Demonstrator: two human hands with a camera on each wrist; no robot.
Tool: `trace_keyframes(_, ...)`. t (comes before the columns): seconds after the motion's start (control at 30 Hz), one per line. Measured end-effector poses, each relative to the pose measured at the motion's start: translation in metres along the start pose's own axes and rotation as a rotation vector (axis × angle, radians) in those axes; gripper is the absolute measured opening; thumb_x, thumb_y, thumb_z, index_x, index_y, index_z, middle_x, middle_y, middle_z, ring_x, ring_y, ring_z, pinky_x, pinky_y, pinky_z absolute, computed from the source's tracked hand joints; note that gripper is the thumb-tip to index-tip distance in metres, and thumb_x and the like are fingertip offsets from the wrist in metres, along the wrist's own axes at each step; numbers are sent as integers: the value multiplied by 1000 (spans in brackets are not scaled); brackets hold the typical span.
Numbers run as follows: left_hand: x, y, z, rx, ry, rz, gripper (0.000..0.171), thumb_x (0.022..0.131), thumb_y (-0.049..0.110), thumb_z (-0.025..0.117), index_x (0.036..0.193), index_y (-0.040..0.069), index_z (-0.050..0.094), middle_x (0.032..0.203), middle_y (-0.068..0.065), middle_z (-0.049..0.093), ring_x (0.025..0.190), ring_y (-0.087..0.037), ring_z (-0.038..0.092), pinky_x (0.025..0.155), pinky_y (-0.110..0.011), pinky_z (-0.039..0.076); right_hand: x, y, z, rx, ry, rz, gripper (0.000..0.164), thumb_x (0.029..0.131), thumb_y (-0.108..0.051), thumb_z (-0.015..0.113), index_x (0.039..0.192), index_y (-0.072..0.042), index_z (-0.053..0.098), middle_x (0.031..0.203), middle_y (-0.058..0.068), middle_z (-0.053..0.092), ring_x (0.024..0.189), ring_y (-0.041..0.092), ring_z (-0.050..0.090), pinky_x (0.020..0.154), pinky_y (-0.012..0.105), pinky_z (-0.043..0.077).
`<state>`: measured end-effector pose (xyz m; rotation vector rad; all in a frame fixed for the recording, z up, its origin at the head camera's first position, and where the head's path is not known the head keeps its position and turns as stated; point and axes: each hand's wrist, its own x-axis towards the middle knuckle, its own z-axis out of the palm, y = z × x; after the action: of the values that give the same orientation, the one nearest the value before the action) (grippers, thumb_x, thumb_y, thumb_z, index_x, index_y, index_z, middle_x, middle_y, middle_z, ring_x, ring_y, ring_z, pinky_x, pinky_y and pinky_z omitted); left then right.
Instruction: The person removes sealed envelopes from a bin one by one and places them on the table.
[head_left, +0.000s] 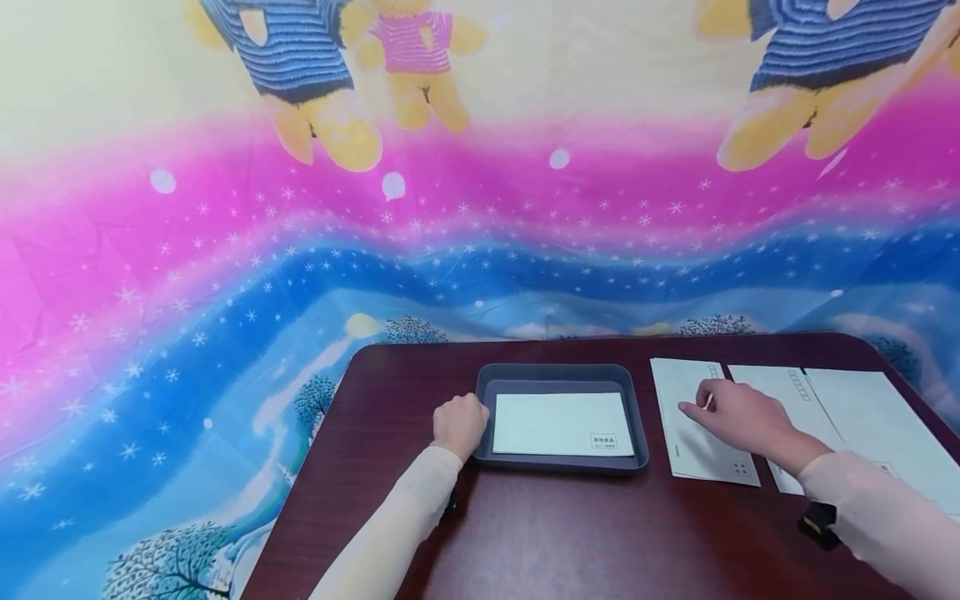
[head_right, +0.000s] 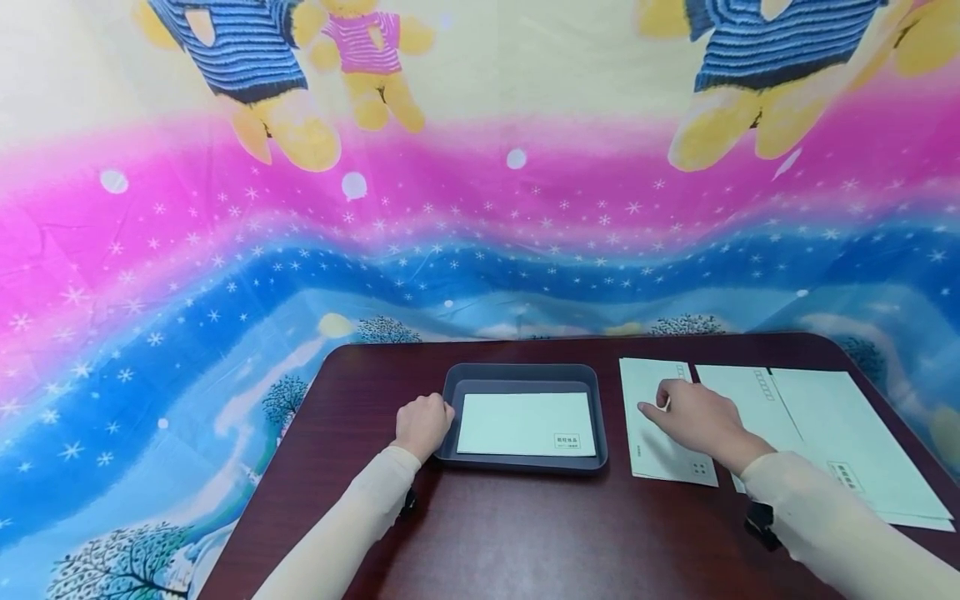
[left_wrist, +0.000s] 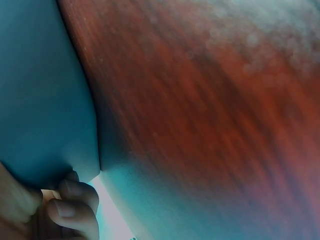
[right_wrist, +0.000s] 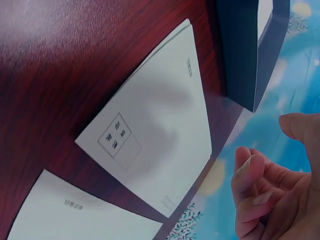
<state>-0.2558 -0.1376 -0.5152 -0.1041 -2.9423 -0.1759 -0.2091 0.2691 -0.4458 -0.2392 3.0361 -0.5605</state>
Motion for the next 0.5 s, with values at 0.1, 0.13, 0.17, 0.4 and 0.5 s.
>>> trace_keyframes(0.1, 0, 0, 0, -2, 0, -1, 47, 97, 25, 62, 53, 16, 49, 44, 1, 40, 40, -14, 40, 40, -31, 35, 0, -3, 2, 4, -3, -5, 32, 94, -41, 64, 92, -9, 66, 57, -3, 51, 54, 14, 46, 48, 32, 34)
trace_keyframes(0.13, 0, 0, 0, -2, 0, -2, 47, 97, 24, 62, 53, 16, 49, 44, 1, 41, 40, -14, 40, 40, -31, 35, 0, -4, 2, 3, -2, -9, 33, 95, -41, 63, 92, -9, 65, 58, -3, 51, 55, 14, 46, 49, 33, 34)
trace_keyframes(0.17, 0, 0, 0, -1, -1, -2, 46, 97, 25, 62, 54, 16, 49, 44, 1, 41, 40, -15, 41, 41, -31, 36, 1, -5, 3, 5, -1, -13, 32, 95, -41, 63, 92, -9, 65, 59, -3, 52, 56, 14, 46, 49, 33, 34)
trace_keyframes(0.4, -1, 0, -1, -3, -5, -4, 44, 97, 25, 62, 56, 15, 52, 46, 0, 44, 41, -15, 43, 42, -31, 38, 5, -17, 7, 46, -5, -37, 31, 97, -41, 64, 93, -11, 67, 71, -3, 61, 62, 13, 51, 52, 33, 38)
trace_keyframes(0.5, 0, 0, -1, -7, -7, -4, 44, 97, 25, 62, 56, 15, 52, 46, 0, 44, 42, -15, 43, 43, -32, 39, 7, -25, 9, 68, -17, -40, 31, 97, -43, 63, 94, -12, 67, 73, -3, 62, 63, 13, 52, 53, 33, 39)
